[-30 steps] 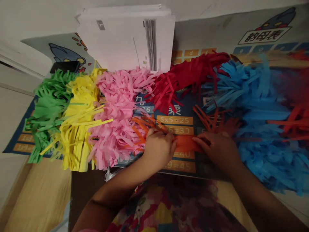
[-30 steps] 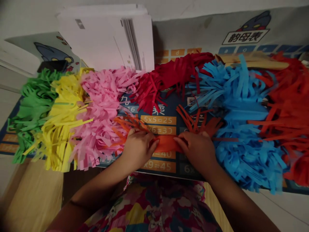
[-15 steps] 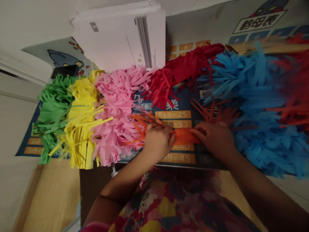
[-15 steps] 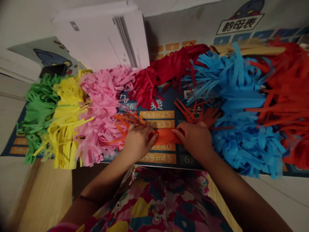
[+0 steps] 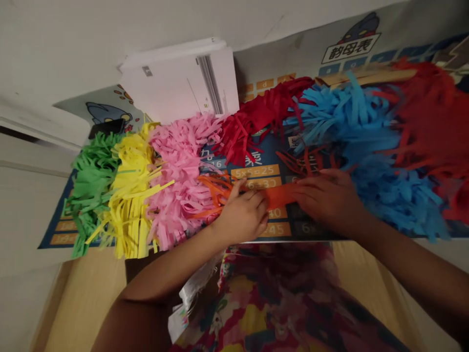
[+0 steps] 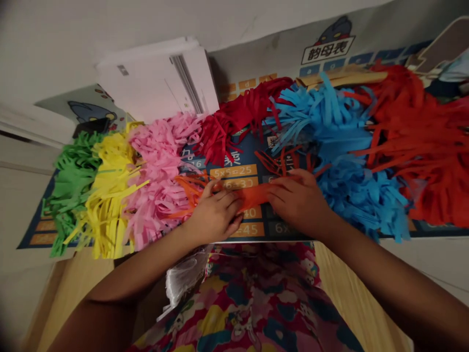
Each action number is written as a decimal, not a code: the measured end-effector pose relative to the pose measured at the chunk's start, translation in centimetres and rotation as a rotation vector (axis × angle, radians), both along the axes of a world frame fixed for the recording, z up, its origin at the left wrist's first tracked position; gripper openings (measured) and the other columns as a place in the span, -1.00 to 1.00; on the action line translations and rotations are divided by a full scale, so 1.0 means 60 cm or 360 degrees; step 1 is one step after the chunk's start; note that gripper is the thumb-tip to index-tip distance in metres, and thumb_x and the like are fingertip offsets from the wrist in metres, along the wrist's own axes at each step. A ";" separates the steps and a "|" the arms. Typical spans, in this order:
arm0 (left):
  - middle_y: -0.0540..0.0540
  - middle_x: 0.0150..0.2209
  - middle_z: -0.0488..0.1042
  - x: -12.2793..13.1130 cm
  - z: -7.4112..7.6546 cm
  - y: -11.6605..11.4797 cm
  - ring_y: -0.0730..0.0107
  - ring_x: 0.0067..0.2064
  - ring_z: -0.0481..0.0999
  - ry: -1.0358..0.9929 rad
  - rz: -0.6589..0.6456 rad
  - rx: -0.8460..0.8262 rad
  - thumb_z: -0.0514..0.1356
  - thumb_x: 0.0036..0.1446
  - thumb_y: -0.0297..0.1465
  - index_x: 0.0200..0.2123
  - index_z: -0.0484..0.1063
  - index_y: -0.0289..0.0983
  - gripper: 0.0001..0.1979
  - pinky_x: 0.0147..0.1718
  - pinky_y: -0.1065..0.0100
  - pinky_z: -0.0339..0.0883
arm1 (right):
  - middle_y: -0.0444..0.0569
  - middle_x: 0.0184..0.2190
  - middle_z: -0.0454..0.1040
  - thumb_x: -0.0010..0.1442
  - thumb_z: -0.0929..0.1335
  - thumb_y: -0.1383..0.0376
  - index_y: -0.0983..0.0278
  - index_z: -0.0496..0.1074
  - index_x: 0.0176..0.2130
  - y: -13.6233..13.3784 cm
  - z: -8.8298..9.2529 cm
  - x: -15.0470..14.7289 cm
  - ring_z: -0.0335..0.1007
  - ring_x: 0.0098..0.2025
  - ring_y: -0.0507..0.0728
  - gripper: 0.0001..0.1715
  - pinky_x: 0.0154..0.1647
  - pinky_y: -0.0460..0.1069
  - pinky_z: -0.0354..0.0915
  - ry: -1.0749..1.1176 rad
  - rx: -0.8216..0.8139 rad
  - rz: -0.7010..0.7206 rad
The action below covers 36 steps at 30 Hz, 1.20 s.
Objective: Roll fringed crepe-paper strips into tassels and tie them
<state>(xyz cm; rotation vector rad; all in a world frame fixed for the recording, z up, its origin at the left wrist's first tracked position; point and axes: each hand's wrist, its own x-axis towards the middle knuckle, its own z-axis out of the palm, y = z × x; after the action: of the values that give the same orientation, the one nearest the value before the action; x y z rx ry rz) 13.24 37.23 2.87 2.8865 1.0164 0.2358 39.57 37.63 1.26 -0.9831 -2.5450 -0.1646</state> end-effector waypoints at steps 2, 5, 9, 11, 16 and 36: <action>-0.18 -0.09 0.60 0.000 -0.007 0.000 0.15 -0.08 0.54 -0.0059 0.0034 0.0054 0.12 0.29 -0.28 -0.08 0.52 -0.33 -0.71 0.32 -0.16 -0.09 | -0.19 -0.18 0.65 0.43 0.23 0.37 0.12 0.52 -0.13 0.006 0.000 0.007 0.48 0.00 0.15 -0.70 0.18 0.22 0.00 0.0059 -0.0006 -0.0033; -0.16 -0.11 0.61 0.001 -0.023 0.002 0.17 -0.09 0.56 -0.0110 0.0062 0.0120 0.11 0.30 -0.33 -0.12 0.53 -0.31 -0.75 0.33 -0.18 -0.08 | -0.20 -0.17 0.65 0.44 0.23 0.31 0.12 0.52 -0.15 0.008 0.000 0.014 0.49 -0.03 0.14 -0.73 0.15 0.22 0.01 0.0150 -0.0040 -0.0065; -0.13 -0.11 0.63 -0.001 -0.035 0.003 0.23 -0.11 0.59 -0.0151 0.0056 0.0226 0.08 0.33 -0.43 -0.16 0.53 -0.31 -0.79 0.36 -0.21 -0.13 | -0.19 -0.20 0.65 0.40 0.29 0.28 0.15 0.53 -0.23 0.003 0.005 0.014 0.49 -0.05 0.18 -0.78 0.14 0.23 0.03 0.0174 -0.0051 -0.0155; -0.11 -0.13 0.63 -0.003 -0.037 0.003 0.26 -0.12 0.59 -0.0167 0.0063 0.0261 0.07 0.35 -0.44 -0.18 0.53 -0.30 -0.79 0.37 -0.22 -0.16 | -0.17 -0.19 0.65 0.37 0.32 0.29 0.17 0.54 -0.27 -0.001 0.014 0.013 0.48 -0.06 0.20 -0.80 0.15 0.24 0.04 0.0122 -0.0007 -0.0211; -0.04 -0.16 0.65 -0.006 -0.039 0.000 0.32 -0.14 0.60 -0.0182 0.0084 0.0328 0.09 0.38 -0.45 -0.18 0.53 -0.26 -0.80 0.39 -0.21 -0.17 | 0.02 0.02 0.58 0.32 0.34 0.35 0.23 0.52 -0.05 -0.015 0.035 -0.010 0.40 0.11 0.31 -0.78 0.19 0.29 0.01 -0.0039 0.0078 -0.0291; -0.11 -0.31 0.59 -0.024 -0.013 -0.005 0.20 -0.18 0.47 -0.0233 0.0498 -0.0386 0.08 0.36 -0.33 -0.30 0.54 -0.27 -0.73 -0.08 0.06 0.20 | -0.11 -0.35 0.58 0.41 0.25 0.05 0.15 0.58 -0.37 0.011 -0.030 -0.020 0.43 -0.25 0.15 -0.53 -0.24 0.08 0.05 0.0280 -0.0767 -0.0298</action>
<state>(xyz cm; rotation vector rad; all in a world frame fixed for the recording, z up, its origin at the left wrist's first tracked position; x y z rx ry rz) 11.78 36.93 2.06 2.4497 1.3599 0.3116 38.38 38.28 -0.52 -1.3432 -2.3722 0.4848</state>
